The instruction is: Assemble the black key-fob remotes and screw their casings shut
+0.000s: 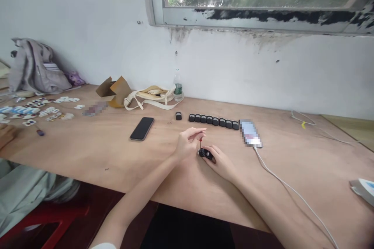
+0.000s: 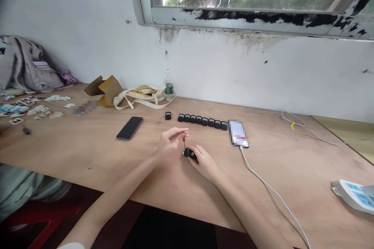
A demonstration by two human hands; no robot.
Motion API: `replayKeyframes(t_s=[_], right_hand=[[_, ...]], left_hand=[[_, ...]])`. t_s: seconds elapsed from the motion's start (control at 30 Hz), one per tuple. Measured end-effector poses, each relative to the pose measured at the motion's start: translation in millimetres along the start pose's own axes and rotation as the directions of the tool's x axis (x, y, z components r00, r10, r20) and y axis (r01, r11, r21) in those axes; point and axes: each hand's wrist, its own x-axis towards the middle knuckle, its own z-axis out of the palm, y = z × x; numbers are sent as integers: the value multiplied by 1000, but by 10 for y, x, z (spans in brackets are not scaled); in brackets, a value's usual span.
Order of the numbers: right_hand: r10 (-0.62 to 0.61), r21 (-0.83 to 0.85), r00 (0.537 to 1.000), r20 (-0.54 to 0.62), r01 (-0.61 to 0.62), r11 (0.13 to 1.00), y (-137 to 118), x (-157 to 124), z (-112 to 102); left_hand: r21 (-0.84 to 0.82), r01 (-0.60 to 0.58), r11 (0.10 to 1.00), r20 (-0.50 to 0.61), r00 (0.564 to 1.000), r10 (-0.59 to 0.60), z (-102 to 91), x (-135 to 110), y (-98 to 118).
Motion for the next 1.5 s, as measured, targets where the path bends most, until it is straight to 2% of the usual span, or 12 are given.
replayKeyframes(t_s=[0.17,0.27,0.37,0.67,0.83,0.93,1.17,1.27,1.4,1.5], right_hand=[[-10,-13,1000,11,11,1000,16,2,7],[-24,-24,1000,5,24,999,23,0,8],[-17,-21,1000,15,18,1000,12,-2,-4],[-12,16,1000,26,12,1000,-12,7,-29],[-43,2,999,2,43,999,29,0,2],[-32,17,999,17,31,999,27,-2,0],[-7,18,999,45,6,1000,12,6,-12],[0,14,999,33,0,1000,32,1,5],[-13,23,1000,13,13,1000,51,-7,22],[-17,26,1000,22,17,1000,42,-9,14]], left_hand=[[50,28,998,34,999,-30,2,-23,53],[59,-22,998,-14,1000,23,-3,-26,33],[45,-25,999,-60,998,28,-6,-13,-4],[23,55,998,38,998,-56,9,-16,12],[76,-15,997,-34,999,17,20,-32,-3],[67,0,998,-74,997,5,19,-33,-11],[-18,43,999,63,997,-42,-28,-6,31],[19,29,999,82,996,-31,-39,2,60],[118,-57,991,-2,998,58,-22,4,40],[83,-32,996,-62,997,37,-7,3,-14]])
